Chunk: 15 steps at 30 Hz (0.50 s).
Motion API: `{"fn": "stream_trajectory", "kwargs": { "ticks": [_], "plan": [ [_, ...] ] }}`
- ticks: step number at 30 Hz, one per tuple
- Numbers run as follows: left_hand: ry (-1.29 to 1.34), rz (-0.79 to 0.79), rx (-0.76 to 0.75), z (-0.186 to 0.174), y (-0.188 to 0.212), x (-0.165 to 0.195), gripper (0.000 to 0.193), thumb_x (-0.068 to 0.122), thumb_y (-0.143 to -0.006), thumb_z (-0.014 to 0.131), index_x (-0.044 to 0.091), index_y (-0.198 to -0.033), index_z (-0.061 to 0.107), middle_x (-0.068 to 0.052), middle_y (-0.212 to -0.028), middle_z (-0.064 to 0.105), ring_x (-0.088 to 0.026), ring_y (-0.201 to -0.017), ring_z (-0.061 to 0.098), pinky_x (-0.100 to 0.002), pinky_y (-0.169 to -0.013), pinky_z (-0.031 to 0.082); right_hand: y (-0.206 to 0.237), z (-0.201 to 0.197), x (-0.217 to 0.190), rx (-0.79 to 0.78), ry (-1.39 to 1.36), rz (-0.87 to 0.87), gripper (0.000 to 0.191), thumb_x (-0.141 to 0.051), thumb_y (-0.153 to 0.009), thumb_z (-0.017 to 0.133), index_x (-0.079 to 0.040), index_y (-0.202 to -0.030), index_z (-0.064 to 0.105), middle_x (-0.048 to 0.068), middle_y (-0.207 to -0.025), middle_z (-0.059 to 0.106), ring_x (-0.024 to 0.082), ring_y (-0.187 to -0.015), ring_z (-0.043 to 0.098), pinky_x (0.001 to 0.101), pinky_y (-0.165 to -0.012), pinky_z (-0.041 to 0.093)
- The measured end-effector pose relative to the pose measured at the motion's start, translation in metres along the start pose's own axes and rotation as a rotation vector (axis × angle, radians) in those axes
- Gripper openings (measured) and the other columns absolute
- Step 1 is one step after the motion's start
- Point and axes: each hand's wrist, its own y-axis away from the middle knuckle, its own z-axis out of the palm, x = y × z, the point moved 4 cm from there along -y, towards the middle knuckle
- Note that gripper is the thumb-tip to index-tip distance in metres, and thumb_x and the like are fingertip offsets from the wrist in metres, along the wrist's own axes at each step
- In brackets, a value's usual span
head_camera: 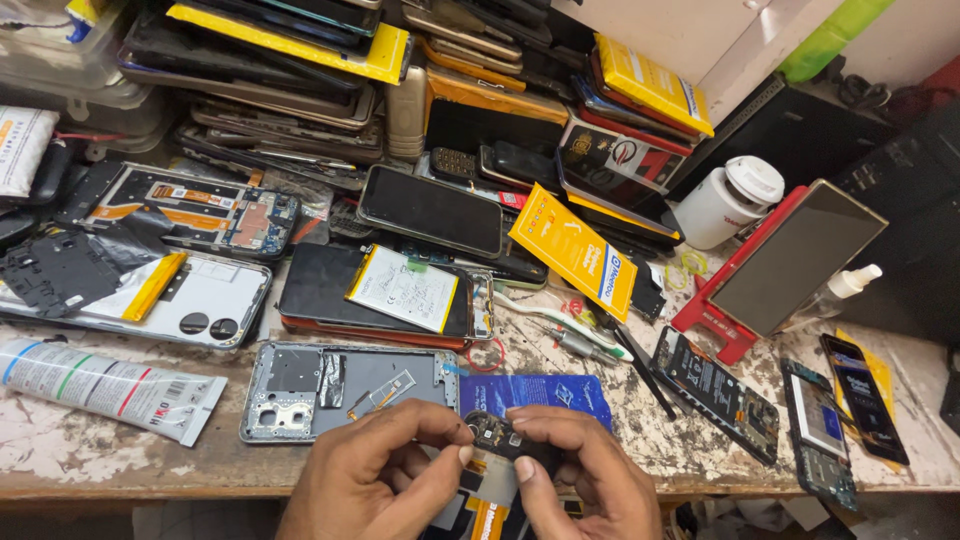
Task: The person holds a disassembled smartphone and manipulates its internal components, including the motherboard and ribbon cables. They repeatedly connect and disconnect small connectors and reposition flexible cables within the device chassis.
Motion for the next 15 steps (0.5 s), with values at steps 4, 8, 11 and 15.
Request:
{"fn": "stream_trajectory", "kwargs": {
  "ticks": [4,8,11,15],
  "plan": [
    [-0.099,0.121,-0.028,-0.001,-0.001,0.010,0.022,0.012,-0.083,0.074,0.009,-0.105,0.077,0.001,-0.092,0.077,-0.003,-0.063,0.069,-0.019,-0.050,0.053,-0.002,0.001,-0.004,-0.002,0.053,0.049,0.027,0.006,-0.082,0.069,0.000,-0.108,0.071,0.015,-0.121,0.069,0.022,-0.114,0.074,0.0329,-0.086,0.067],
    [-0.156,0.194,-0.047,0.000,0.001,0.014,0.020,0.011,-0.088,0.071,0.007,-0.106,0.075,-0.001,-0.092,0.075,-0.008,-0.077,0.074,-0.022,-0.057,0.058,-0.004,0.001,-0.011,-0.013,0.107,0.040,0.028,0.004,-0.082,0.069,-0.002,-0.109,0.072,0.014,-0.120,0.075,0.020,-0.114,0.074,0.0297,-0.084,0.067],
    [-0.173,0.370,-0.044,0.000,0.003,0.020,0.018,0.010,-0.092,0.070,0.004,-0.109,0.072,-0.004,-0.094,0.073,-0.010,-0.089,0.073,-0.024,-0.068,0.058,-0.004,0.001,-0.016,-0.002,0.208,-0.030,0.027,0.004,-0.080,0.072,-0.006,-0.106,0.074,0.013,-0.118,0.072,0.017,-0.108,0.075,0.0257,-0.073,0.064],
    [-0.195,0.401,-0.041,-0.001,0.002,0.020,0.018,0.011,-0.092,0.071,0.003,-0.108,0.073,-0.005,-0.095,0.074,-0.013,-0.092,0.070,-0.026,-0.072,0.060,-0.002,0.001,-0.018,-0.036,0.240,-0.076,0.023,0.004,-0.081,0.073,-0.009,-0.100,0.077,0.012,-0.119,0.072,0.014,-0.095,0.079,0.0226,-0.064,0.063]
  ]
}}
